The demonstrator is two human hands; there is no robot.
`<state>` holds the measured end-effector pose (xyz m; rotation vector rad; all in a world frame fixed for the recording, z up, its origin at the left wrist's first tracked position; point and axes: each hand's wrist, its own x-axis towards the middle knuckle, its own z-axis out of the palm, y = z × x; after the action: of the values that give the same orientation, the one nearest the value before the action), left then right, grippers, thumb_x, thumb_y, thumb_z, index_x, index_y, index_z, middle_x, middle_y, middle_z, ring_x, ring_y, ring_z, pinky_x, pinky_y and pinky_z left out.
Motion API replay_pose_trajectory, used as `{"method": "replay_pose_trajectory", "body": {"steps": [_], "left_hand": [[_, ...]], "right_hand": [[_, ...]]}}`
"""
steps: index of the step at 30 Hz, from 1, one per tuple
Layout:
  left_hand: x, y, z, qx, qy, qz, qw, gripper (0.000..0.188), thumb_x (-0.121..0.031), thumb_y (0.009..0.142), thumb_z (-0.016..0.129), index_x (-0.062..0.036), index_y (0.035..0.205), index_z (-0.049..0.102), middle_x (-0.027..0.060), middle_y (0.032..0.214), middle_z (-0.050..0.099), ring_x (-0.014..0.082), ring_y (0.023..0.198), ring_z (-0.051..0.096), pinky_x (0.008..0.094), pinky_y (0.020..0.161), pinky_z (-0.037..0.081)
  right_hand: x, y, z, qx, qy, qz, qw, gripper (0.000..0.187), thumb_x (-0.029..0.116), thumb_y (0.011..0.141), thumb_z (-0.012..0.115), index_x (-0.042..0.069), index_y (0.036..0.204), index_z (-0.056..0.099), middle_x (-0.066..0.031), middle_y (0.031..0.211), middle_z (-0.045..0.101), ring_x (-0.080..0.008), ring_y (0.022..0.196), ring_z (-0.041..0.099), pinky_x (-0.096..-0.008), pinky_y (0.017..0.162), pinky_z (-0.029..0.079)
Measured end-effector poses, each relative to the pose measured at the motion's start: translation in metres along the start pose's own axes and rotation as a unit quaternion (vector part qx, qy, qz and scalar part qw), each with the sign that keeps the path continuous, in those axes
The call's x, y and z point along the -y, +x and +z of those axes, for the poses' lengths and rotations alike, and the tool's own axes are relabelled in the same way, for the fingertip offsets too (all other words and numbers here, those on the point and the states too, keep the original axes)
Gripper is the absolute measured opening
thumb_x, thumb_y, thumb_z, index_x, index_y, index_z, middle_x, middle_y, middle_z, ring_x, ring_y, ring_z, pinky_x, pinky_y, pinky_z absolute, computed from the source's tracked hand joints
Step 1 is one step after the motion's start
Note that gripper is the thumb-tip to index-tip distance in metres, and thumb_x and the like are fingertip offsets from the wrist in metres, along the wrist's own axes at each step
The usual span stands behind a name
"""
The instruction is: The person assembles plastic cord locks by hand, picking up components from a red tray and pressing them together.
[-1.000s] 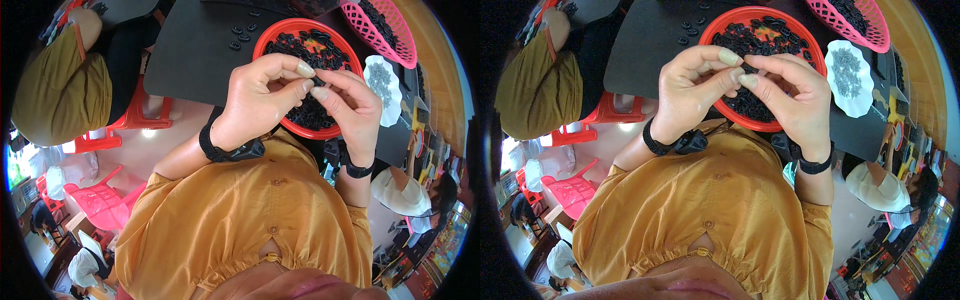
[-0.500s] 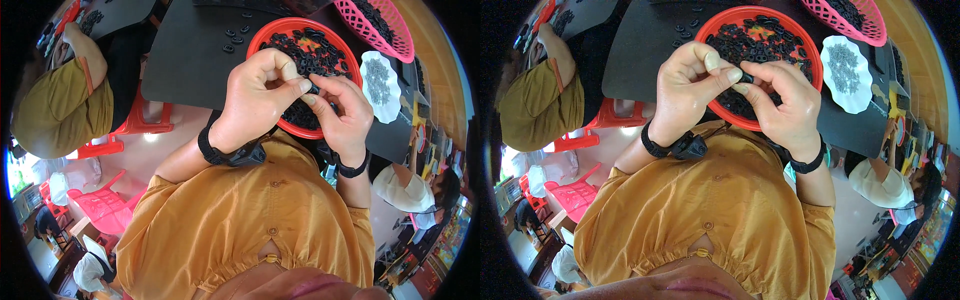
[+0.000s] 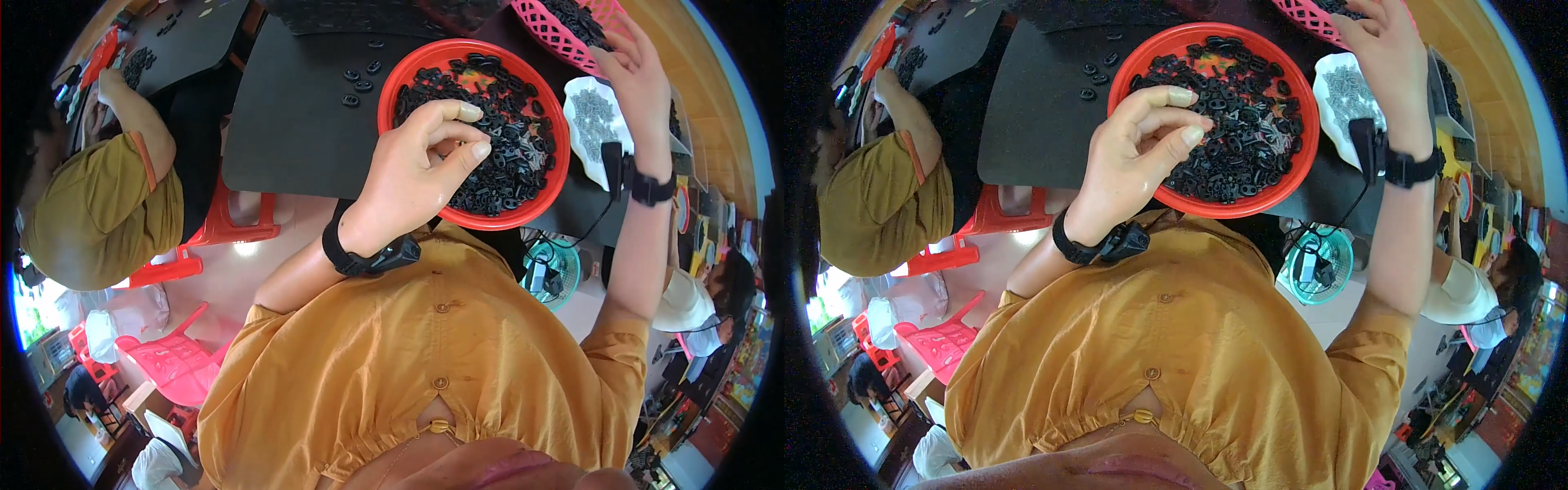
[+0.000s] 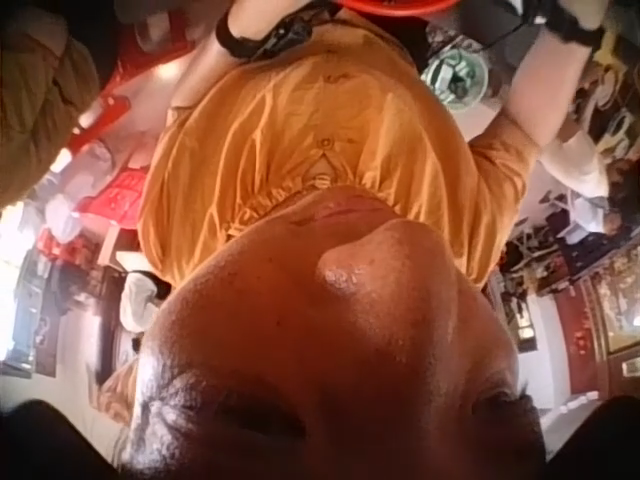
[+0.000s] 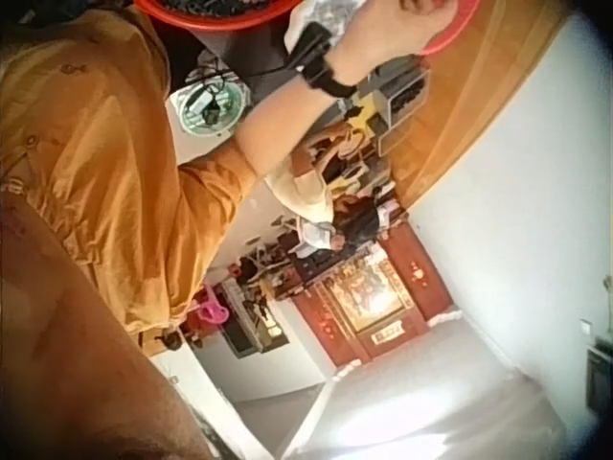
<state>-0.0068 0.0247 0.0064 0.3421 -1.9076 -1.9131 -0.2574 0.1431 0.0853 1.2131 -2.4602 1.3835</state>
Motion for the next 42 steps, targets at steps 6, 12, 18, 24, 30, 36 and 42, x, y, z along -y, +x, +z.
{"method": "replay_pose_trajectory", "body": {"steps": [6,12,18,24,30,36,42], "left_hand": [[0.007,0.000,-0.002,-0.006,0.011,0.015,1.000,0.032,-0.009,0.092,0.063,0.0011,0.120,0.050,0.0113,0.100,0.069,0.0092,0.083,0.061,0.0229,0.072,0.051],[0.003,0.001,-0.002,-0.004,0.026,-0.010,1.000,0.028,-0.008,0.092,0.062,0.0005,0.117,0.054,0.0110,0.100,0.069,0.0095,0.086,0.062,0.0223,0.073,0.050],[0.008,0.001,-0.002,-0.008,0.006,0.008,1.000,0.026,-0.007,0.092,0.062,-0.0003,0.116,0.054,0.0101,0.100,0.069,0.0082,0.084,0.062,0.0216,0.071,0.050],[0.003,0.006,0.000,-0.025,-0.042,-0.021,0.999,0.024,-0.010,0.092,0.061,-0.0009,0.114,0.056,0.0098,0.101,0.068,0.0071,0.075,0.059,0.0197,0.059,0.048],[-0.012,0.023,0.010,-0.008,-0.148,-0.041,0.988,0.023,-0.016,0.092,0.063,-0.0019,0.110,0.059,0.0031,0.082,0.062,0.0073,0.064,0.057,0.0196,0.052,0.047],[-0.009,0.034,0.011,-0.015,-0.183,-0.037,0.982,0.017,-0.013,0.093,0.061,-0.0018,0.106,0.059,0.0052,0.083,0.064,0.0078,0.065,0.057,0.0211,0.055,0.049],[0.006,0.033,0.009,-0.035,-0.175,-0.049,0.983,0.016,-0.011,0.093,0.060,-0.0020,0.106,0.060,0.0073,0.087,0.065,0.0077,0.067,0.058,0.0210,0.055,0.050]], "right_hand": [[0.000,-0.014,0.009,0.099,-0.273,-0.121,0.949,0.024,0.013,0.081,0.068,0.005,0.104,0.066,-0.0084,0.108,0.062,-0.0196,0.081,0.061,-0.0311,0.073,0.050],[0.011,-0.029,0.025,0.171,-0.226,-0.277,0.918,0.014,0.004,0.075,0.060,0.001,0.086,0.067,-0.0140,0.088,0.061,-0.0336,0.080,0.061,-0.0409,0.074,0.051],[-0.014,-0.032,0.047,0.284,-0.324,-0.208,0.878,0.015,0.008,0.075,0.060,-0.001,0.086,0.065,-0.0184,0.086,0.062,-0.0356,0.082,0.062,-0.0427,0.076,0.051],[0.008,-0.040,0.037,0.257,-0.121,-0.070,0.956,0.020,0.013,0.080,0.065,-0.003,0.091,0.067,-0.0116,0.074,0.066,-0.0221,0.062,0.063,-0.0326,0.059,0.051],[0.050,-0.066,0.025,0.263,0.173,0.113,0.942,0.018,0.013,0.087,0.068,0.003,0.102,0.068,0.0022,0.072,0.063,-0.0019,0.055,0.054,-0.0161,0.048,0.043],[0.024,-0.051,0.013,0.234,0.100,0.034,0.966,0.015,0.013,0.087,0.067,0.002,0.096,0.070,-0.0018,0.072,0.065,-0.0077,0.058,0.058,-0.0219,0.053,0.047],[-0.014,-0.036,0.009,0.323,-0.251,-0.270,0.871,0.011,0.009,0.077,0.057,0.003,0.079,0.065,-0.0133,0.083,0.062,-0.0339,0.078,0.062,-0.0434,0.069,0.050]]}}
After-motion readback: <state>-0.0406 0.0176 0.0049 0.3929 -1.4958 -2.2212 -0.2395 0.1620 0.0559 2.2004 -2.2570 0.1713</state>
